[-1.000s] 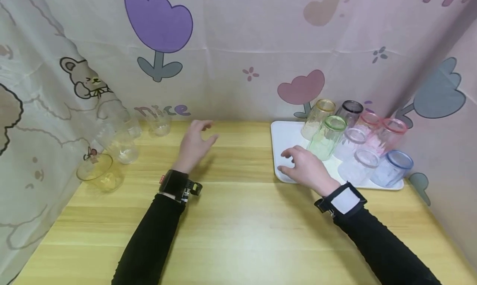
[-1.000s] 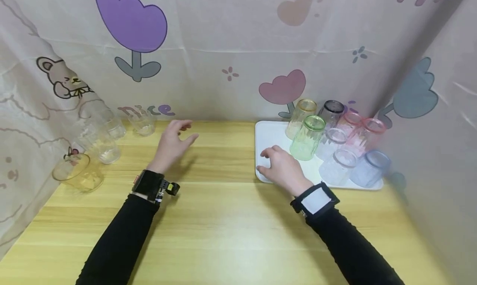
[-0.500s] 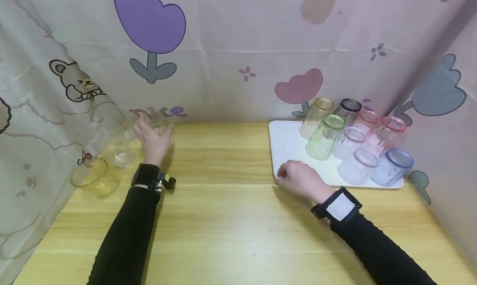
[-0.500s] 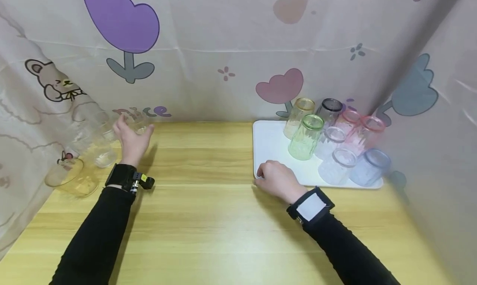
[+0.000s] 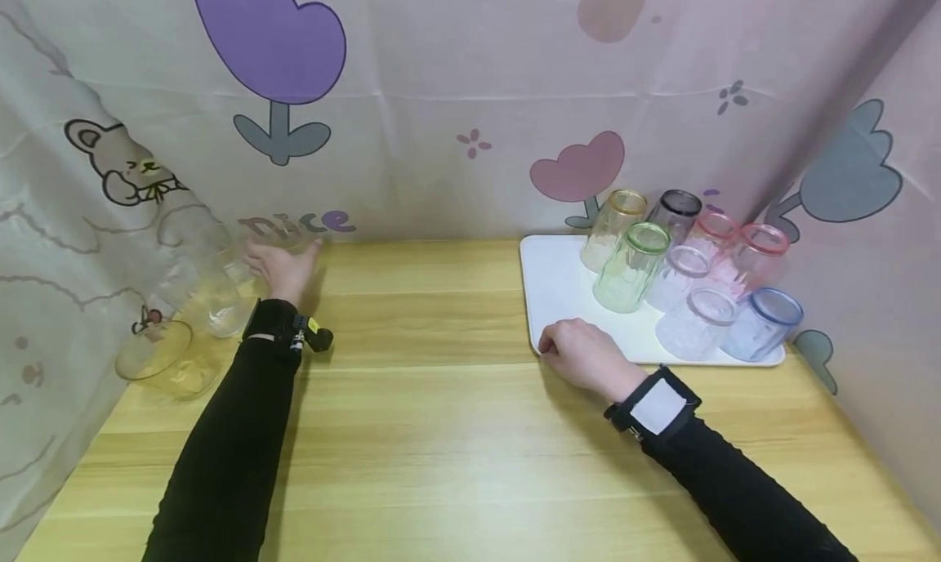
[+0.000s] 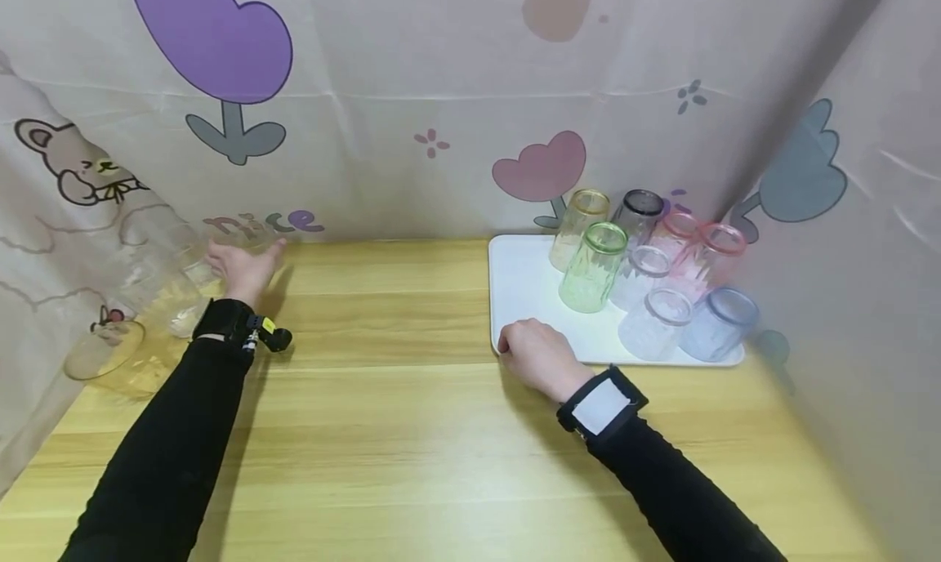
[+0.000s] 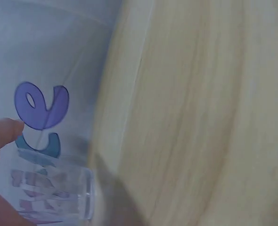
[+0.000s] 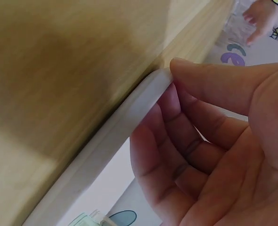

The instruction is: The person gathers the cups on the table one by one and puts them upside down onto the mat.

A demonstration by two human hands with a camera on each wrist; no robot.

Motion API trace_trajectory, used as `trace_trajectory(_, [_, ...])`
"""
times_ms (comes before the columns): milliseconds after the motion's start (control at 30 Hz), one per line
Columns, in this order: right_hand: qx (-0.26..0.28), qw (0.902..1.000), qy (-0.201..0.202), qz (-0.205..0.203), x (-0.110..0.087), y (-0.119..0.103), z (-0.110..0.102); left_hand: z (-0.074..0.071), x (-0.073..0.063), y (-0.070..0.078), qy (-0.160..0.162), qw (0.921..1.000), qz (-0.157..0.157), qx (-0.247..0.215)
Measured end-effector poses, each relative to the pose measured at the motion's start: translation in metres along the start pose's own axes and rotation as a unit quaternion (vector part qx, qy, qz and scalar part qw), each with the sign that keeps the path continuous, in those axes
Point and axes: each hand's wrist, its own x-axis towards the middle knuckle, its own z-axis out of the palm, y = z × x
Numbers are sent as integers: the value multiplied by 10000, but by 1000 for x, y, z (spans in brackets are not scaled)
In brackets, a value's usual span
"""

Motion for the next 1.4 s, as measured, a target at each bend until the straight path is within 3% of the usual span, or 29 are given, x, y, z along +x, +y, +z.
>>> trace_trajectory(233, [-47, 9999, -87, 48, 3, -7, 0, -8, 12, -7, -29, 9977, -659, -176])
trace_trajectory(533, [-43, 9999, -135, 66, 3, -12, -1, -11, 15, -14, 157, 9978, -502, -415])
trace_trajectory(733, [-37, 9998, -174, 86, 2, -13, 0, -11, 11, -14, 126, 9937, -589, -949])
trace_trajectory(867, [-49, 9997, -199, 147, 1, -11, -1, -7, 8, -13, 34, 9812, -571, -1841])
trace_trajectory(933, [-41, 9996, -198, 171, 0, -10, -1, -4, 5, -11, -77, 9684, -500, -2442])
trace_trajectory(1067, [32, 9997, -123, 196, -1, -6, -2, 1, -4, -6, -399, 9306, -333, -3622])
trace_trajectory(1167, [96, 9997, -10, 214, -1, -3, -3, 4, -15, -1, -641, 9149, -345, -3971])
trace_trajectory(1200, [139, 9996, 41, 229, -1, -3, -3, 5, -19, 2, -693, 9151, -402, -3953])
trace_trajectory(1267, [225, 9992, 214, 255, -1, -2, -3, 6, -27, 6, -748, 9280, -457, -3621])
trace_trajectory(1400, [589, 9954, 722, 234, 2, -3, -6, 10, -44, 14, -909, 9322, -661, -3442])
